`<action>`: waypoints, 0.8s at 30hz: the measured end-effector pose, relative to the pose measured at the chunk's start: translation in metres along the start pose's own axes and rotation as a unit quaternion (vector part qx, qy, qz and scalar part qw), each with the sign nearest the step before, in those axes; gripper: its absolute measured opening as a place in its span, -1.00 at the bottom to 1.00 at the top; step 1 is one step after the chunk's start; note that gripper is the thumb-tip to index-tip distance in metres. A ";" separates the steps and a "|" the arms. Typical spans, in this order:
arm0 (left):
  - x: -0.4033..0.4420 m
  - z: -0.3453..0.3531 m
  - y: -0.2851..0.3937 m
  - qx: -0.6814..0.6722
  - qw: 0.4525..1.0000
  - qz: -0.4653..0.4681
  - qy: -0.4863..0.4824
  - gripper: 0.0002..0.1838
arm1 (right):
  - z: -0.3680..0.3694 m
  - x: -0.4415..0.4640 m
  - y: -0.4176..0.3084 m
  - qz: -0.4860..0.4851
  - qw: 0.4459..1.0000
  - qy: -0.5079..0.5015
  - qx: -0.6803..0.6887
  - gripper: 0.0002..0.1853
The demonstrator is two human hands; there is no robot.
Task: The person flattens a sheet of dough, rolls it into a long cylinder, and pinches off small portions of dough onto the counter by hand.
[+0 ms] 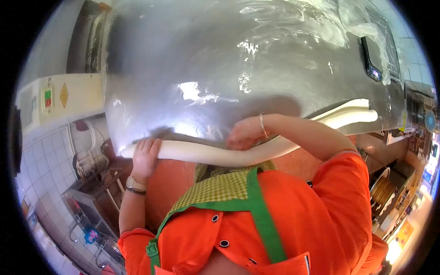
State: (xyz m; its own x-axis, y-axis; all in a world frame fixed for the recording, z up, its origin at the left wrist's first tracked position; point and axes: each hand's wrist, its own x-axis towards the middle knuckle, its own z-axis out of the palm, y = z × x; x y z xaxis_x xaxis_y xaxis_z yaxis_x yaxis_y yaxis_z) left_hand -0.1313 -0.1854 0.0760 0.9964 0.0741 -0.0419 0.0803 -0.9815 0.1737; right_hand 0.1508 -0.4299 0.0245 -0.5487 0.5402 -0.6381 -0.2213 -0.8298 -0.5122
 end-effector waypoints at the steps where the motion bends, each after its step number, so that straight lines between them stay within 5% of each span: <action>1: -0.001 0.001 0.001 -0.002 1.000 0.000 0.003 -0.52 | -0.009 0.026 0.011 -0.053 0.992 -0.052 0.099 -0.63; 3: 0.000 0.004 0.003 -0.009 1.000 -0.006 0.010 -0.54 | -0.015 0.054 -0.035 -0.156 0.982 -0.008 0.108 -0.61; 4: -0.002 0.006 0.001 -0.005 1.000 -0.011 0.014 -0.54 | -0.014 0.051 -0.078 -0.183 0.953 0.083 0.228 -0.58; 5: -0.003 0.010 0.000 0.005 1.000 -0.005 0.023 -0.54 | -0.057 0.071 -0.084 -0.317 0.898 0.062 0.298 -0.57; 6: -0.004 0.012 -0.002 0.014 0.999 0.001 0.032 -0.54 | -0.062 0.052 -0.126 -0.378 0.818 0.212 0.377 -0.56; 8: -0.004 0.013 -0.001 0.007 1.000 -0.015 0.010 -0.54 | -0.075 0.013 -0.173 -0.435 0.728 0.436 0.301 -0.55; 9: 0.000 0.012 -0.004 0.000 1.000 -0.027 -0.008 -0.54 | -0.072 0.013 -0.161 -0.439 0.727 0.434 0.300 -0.55; 10: 0.006 0.009 -0.007 0.003 1.000 -0.028 -0.001 -0.54 | -0.064 0.017 -0.136 -0.431 0.776 0.456 -0.063 -0.52; 11: 0.013 0.005 -0.008 -0.017 0.999 -0.039 -0.025 -0.53 | -0.051 0.025 -0.111 -0.360 0.720 0.419 -0.420 -0.49; 12: 0.017 0.001 -0.009 -0.040 0.997 -0.047 -0.050 -0.53 | -0.023 0.043 -0.087 -0.267 0.777 0.344 -0.454 -0.46; 14: 0.022 -0.007 -0.012 -0.053 0.997 -0.044 -0.044 -0.52 | 0.009 0.059 -0.047 -0.298 0.528 0.238 -0.759 -0.47; 15: 0.031 -0.009 -0.015 -0.066 0.996 -0.023 -0.049 -0.51 | 0.016 0.047 -0.045 -0.283 0.529 0.260 -0.756 -0.47; 17: 0.031 -0.005 -0.020 -0.070 0.997 -0.001 -0.037 -0.47 | 0.024 -0.009 -0.034 -0.254 0.641 0.568 -0.449 -0.47; 19: 0.035 -0.008 -0.020 -0.088 0.994 -0.011 -0.068 -0.53 | 0.016 -0.093 0.013 -0.240 0.524 0.689 -0.439 -0.45; 21: 0.037 -0.004 -0.024 -0.068 0.995 -0.011 -0.070 -0.64 | 0.002 -0.149 0.090 -0.141 0.402 0.858 -0.288 -0.42; 22: 0.040 -0.005 -0.025 -0.063 0.996 0.003 -0.067 -0.64 | 0.023 -0.166 0.107 -0.062 0.367 0.919 -0.133 -0.42; 23: 0.040 -0.004 -0.026 -0.071 0.995 0.002 -0.075 -0.64 | 0.025 -0.178 0.150 -0.024 0.325 0.931 -0.164 -0.42; 24: 0.042 -0.003 -0.025 -0.078 0.993 -0.003 -0.086 -0.64 | 0.026 -0.172 0.176 0.006 0.357 0.933 -0.032 -0.28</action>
State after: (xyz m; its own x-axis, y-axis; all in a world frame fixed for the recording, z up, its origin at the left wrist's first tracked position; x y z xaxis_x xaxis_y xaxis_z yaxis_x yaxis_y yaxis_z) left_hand -0.0913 -0.1571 0.0727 0.9774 0.0363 -0.2084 0.1039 -0.9405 0.3236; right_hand 0.1856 -0.6722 0.0588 0.9579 -0.2614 0.1185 -0.1762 -0.8615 -0.4763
